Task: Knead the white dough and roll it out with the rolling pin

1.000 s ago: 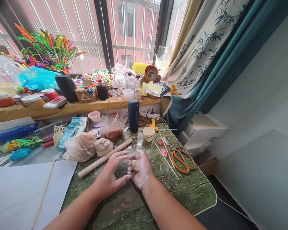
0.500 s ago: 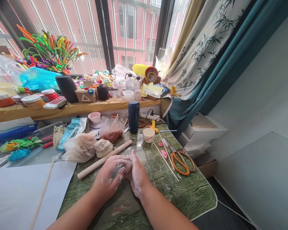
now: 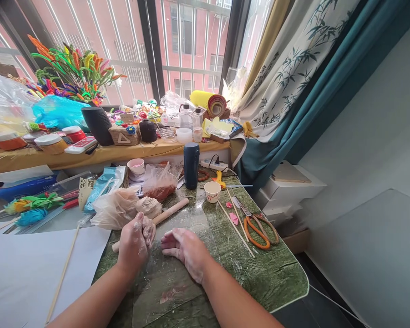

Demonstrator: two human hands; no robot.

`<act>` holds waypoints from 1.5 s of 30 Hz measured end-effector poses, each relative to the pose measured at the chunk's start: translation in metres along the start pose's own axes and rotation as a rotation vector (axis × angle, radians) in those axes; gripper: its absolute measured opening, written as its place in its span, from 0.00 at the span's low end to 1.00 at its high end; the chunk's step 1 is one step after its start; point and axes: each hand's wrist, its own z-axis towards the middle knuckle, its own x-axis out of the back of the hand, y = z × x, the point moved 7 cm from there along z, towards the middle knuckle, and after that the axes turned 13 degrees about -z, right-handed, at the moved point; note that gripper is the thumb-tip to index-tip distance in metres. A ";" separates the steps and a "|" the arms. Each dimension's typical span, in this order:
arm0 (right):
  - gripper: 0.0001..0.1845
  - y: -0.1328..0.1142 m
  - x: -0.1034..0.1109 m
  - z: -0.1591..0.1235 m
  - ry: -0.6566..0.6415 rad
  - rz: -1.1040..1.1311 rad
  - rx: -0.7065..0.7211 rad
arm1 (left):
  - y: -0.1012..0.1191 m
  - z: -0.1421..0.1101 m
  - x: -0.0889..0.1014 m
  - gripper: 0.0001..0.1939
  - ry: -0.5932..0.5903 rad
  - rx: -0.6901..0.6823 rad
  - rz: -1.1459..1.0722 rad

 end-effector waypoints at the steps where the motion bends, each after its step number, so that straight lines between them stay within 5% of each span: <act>1: 0.23 0.001 0.003 0.002 -0.030 0.065 -0.034 | -0.005 0.001 -0.001 0.30 0.009 0.045 -0.046; 7: 0.19 -0.008 0.012 0.005 -0.091 0.304 -0.080 | -0.016 0.003 -0.004 0.29 0.051 0.172 -0.163; 13: 0.20 -0.012 0.009 0.003 -0.017 0.194 0.044 | -0.022 0.000 -0.017 0.21 -0.119 0.287 -0.359; 16: 0.16 -0.063 0.042 -0.002 0.230 -0.342 0.335 | -0.031 -0.007 -0.024 0.22 -0.146 0.428 -0.326; 18: 0.16 -0.117 0.060 -0.006 0.431 -0.992 0.536 | -0.034 -0.012 -0.026 0.21 -0.144 0.489 -0.318; 20: 0.19 -0.154 0.070 0.004 0.511 -1.722 0.535 | -0.036 -0.015 -0.028 0.19 -0.139 0.530 -0.364; 23: 0.14 -0.182 0.086 0.029 0.413 -1.964 0.441 | -0.039 -0.017 -0.027 0.15 -0.098 0.603 -0.554; 26: 0.11 -0.178 0.087 0.049 0.311 -2.083 0.365 | -0.043 -0.020 -0.025 0.12 -0.040 0.728 -0.734; 33: 0.11 -0.166 0.086 0.056 0.259 -2.198 0.360 | -0.044 -0.021 -0.025 0.14 0.035 0.798 -0.805; 37: 0.11 -0.185 0.081 0.041 0.371 -2.142 0.498 | -0.049 -0.018 -0.022 0.13 0.089 0.773 -0.802; 40: 0.13 -0.180 0.054 0.016 0.440 -2.044 0.660 | -0.052 -0.016 -0.021 0.14 0.093 0.738 -0.805; 42: 0.09 -0.161 0.019 -0.007 0.349 -1.834 0.902 | -0.052 -0.015 -0.022 0.15 0.067 0.708 -0.822; 45: 0.16 -0.106 -0.040 -0.035 -0.087 -1.570 1.178 | -0.051 -0.016 -0.026 0.16 0.010 0.679 -0.830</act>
